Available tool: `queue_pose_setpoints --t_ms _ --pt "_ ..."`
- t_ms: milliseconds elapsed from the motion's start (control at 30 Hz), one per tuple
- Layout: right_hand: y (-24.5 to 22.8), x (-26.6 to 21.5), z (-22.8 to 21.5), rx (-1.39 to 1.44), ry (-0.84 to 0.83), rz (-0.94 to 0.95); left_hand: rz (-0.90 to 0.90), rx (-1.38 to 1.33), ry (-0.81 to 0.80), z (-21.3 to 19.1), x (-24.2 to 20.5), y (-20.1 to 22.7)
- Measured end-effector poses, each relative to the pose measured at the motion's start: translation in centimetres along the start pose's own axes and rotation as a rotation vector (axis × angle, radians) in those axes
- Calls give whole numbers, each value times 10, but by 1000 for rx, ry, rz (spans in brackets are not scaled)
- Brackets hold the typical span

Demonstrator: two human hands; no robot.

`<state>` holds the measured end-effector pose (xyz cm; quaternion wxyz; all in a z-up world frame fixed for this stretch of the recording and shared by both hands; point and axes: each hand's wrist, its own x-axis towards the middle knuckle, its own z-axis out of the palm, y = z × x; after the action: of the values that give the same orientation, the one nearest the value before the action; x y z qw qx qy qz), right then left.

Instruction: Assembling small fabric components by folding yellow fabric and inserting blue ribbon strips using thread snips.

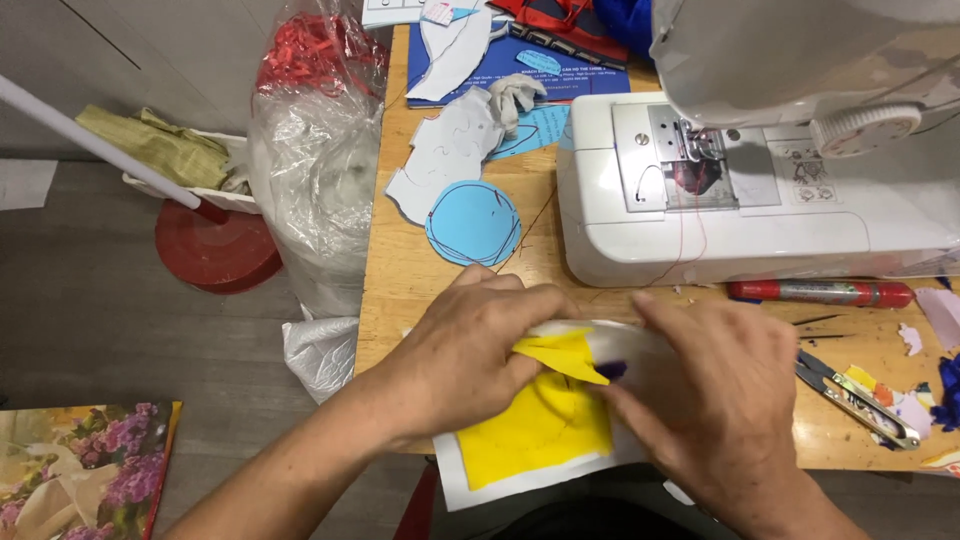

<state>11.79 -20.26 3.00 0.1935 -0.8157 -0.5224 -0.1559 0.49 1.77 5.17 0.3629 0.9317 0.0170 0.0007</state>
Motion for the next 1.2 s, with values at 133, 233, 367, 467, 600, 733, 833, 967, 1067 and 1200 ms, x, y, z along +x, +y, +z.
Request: queue_pose_setpoints --t_ms 133,233,367,467,600,733,833,967,1067,1200 --pt "-6 10 -14 279 -79 -12 233 152 162 -10 -18 22" --pt "-16 6 -29 269 259 -273 460 436 524 -24 -37 57" --pt "-7 6 -36 265 222 -402 554 932 676 -4 -61 46" --pt "2 6 -13 336 -7 -614 521 831 588 21 -68 24" --pt "1 0 0 418 -237 -539 336 469 499 51 -88 -1" --pt "-2 4 -5 518 -338 -505 318 284 563 49 -101 -1" --pt "-16 11 -3 566 -313 -437 345 255 578 54 -105 -4" --pt "-25 13 16 416 -245 -524 324 348 547 55 -106 -7" --pt "-18 9 22 391 -249 -570 313 383 513 52 -107 -8" --pt "-24 14 16 403 -286 -506 313 341 516 52 -104 -9"
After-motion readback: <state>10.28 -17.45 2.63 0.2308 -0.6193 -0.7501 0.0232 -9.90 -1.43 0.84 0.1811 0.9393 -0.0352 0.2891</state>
